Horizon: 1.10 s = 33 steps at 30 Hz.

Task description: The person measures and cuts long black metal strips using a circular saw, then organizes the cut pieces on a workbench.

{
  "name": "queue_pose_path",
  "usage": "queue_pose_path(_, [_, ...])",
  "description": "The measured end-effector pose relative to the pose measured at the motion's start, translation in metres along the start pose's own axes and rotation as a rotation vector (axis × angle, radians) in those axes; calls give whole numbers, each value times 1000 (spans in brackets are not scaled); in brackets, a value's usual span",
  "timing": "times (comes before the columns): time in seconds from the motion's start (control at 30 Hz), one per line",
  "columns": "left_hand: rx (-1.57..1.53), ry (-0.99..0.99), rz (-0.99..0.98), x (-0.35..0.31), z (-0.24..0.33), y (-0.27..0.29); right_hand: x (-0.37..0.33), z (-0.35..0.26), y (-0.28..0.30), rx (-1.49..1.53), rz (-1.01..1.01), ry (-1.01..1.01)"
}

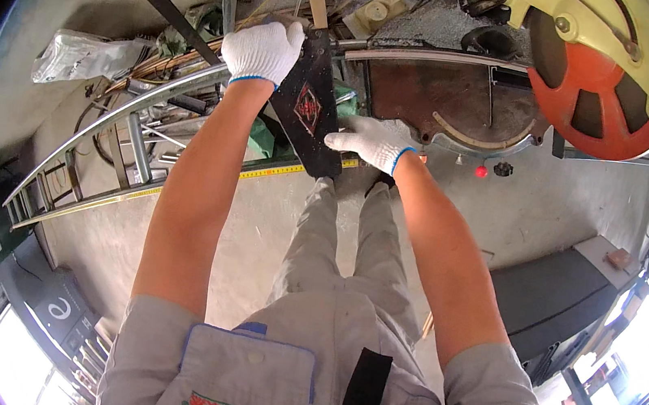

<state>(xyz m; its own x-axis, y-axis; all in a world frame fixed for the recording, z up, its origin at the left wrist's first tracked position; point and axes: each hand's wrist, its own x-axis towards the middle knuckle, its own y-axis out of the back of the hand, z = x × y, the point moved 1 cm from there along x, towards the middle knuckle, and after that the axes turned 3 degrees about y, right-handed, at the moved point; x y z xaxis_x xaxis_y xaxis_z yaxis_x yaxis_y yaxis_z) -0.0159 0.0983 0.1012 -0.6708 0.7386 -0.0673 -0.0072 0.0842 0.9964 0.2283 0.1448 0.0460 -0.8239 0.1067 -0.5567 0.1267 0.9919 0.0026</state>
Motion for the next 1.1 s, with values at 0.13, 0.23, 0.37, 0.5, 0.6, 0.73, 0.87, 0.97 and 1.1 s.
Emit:
queue_pose_path(0.13, [7, 2, -15, 1, 0, -1, -2, -9, 4, -97, 13, -24])
queue_pose_path(0.23, [-4, 18, 7, 2, 2, -3, -4, -8, 4, -65, 31, -37])
queue_pose_path(0.37, [-9, -6, -11, 3, 9, 0, 0, 11, 2, 76, 126, -18])
queue_pose_path(0.5, [-13, 10, -59, 4, 14, 2, -2, 18, 1, 118, 179, -1])
queue_pose_path(0.6, [7, 26, -104, 5, 13, 1, -7, 4, 4, 111, 179, -16])
queue_pose_path(0.73, [11, 56, -155, 5, 17, 6, -5, 12, 3, 193, 190, 17])
queue_pose_path(0.87, [13, 65, -197, 7, 24, 9, 0, 26, 4, 259, 184, 12])
queue_pose_path(0.97, [27, 41, -183, 6, 22, 11, 0, 23, 1, 266, 197, 26])
queue_pose_path(1.1, [32, 46, -217, 8, 23, 11, -2, 19, 4, 249, 196, -3])
